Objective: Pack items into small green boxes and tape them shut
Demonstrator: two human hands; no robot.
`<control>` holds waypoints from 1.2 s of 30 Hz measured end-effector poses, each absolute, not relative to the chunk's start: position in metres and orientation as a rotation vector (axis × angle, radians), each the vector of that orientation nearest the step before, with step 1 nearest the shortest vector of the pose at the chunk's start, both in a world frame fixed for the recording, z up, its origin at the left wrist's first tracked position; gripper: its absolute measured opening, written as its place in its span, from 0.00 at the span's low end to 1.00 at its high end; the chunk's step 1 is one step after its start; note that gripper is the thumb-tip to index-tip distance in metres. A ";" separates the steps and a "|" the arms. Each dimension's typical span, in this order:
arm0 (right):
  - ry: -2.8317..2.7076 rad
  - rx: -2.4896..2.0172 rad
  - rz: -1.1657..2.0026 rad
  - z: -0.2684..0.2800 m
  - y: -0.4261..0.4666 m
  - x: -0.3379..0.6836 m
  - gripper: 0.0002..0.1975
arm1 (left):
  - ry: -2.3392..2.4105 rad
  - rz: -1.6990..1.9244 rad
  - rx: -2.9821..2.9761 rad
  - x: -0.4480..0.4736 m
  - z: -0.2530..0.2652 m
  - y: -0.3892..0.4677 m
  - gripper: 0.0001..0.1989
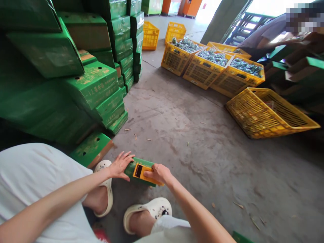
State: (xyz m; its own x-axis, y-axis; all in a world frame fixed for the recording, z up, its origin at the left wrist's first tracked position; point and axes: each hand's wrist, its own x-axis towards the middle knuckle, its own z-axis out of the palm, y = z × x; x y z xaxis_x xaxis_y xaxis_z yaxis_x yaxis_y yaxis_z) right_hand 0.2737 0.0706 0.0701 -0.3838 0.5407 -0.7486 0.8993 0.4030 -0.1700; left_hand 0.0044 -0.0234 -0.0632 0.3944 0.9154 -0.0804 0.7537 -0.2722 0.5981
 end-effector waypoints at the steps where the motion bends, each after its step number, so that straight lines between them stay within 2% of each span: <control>1: 2.052 1.227 -0.761 0.071 0.071 0.273 0.34 | 1.407 0.369 2.150 0.013 -0.063 -0.024 0.49; 4: 2.037 1.238 -0.768 0.072 0.071 0.272 0.35 | 1.410 0.319 2.212 0.044 -0.065 -0.025 0.64; 6: 2.039 1.229 -0.786 0.070 0.071 0.274 0.35 | 1.474 0.300 2.185 0.060 -0.067 -0.025 0.69; 12: 2.062 1.227 -0.824 0.070 0.069 0.278 0.33 | 1.492 0.370 2.156 0.062 -0.065 -0.026 0.62; 18: 2.078 1.200 -0.998 0.104 0.075 0.304 0.28 | 1.458 0.373 2.155 0.057 -0.057 -0.028 0.57; 25: 1.975 1.307 -0.859 0.109 0.081 0.347 0.26 | 1.460 0.361 2.181 0.056 -0.059 -0.026 0.57; 33: 1.907 1.328 -0.714 0.095 0.079 0.330 0.29 | 1.479 0.292 2.170 0.056 -0.059 -0.027 0.59; 36: 1.886 1.346 -0.691 0.094 0.079 0.325 0.30 | 1.516 0.209 2.184 0.069 -0.063 -0.027 0.62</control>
